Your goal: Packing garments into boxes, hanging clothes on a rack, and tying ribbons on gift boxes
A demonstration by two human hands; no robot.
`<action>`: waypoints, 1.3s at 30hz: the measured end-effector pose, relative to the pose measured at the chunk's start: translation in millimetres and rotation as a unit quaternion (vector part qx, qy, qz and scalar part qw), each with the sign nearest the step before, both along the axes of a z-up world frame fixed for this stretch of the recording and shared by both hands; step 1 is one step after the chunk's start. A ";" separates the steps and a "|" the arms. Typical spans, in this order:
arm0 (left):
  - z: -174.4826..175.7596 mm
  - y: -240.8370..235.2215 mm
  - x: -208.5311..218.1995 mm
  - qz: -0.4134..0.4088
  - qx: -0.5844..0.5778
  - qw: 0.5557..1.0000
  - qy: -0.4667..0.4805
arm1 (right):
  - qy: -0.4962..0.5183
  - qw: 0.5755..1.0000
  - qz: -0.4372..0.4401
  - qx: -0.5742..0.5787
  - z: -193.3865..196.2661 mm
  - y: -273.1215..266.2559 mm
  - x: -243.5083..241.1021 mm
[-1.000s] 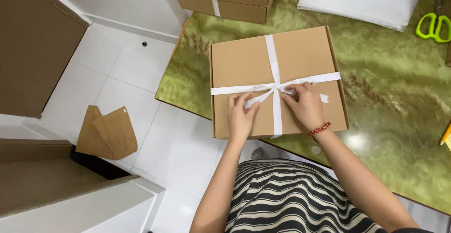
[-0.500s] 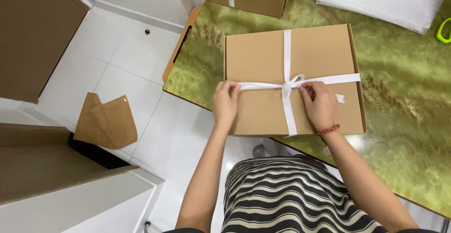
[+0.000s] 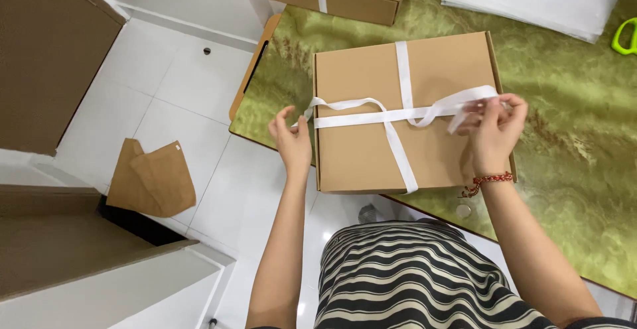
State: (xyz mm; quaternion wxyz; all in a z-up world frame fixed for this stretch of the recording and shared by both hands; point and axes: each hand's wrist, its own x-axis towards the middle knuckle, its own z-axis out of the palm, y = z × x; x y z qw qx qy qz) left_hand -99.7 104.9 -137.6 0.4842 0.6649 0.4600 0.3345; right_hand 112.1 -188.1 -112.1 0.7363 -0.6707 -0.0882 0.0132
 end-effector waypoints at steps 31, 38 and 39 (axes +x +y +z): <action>-16.9 -108.6 43.3 -0.244 0.101 0.964 0.022 | 0.227 0.963 0.008 0.144 45.9 -144.0 51.2; -24.5 -112.6 47.4 -0.237 0.164 0.956 0.052 | -0.200 0.877 -0.103 -0.425 11.3 -189.8 73.0; -28.6 -111.4 47.6 -0.238 0.180 0.953 0.044 | -0.219 0.856 -0.096 -0.457 11.6 -180.2 68.8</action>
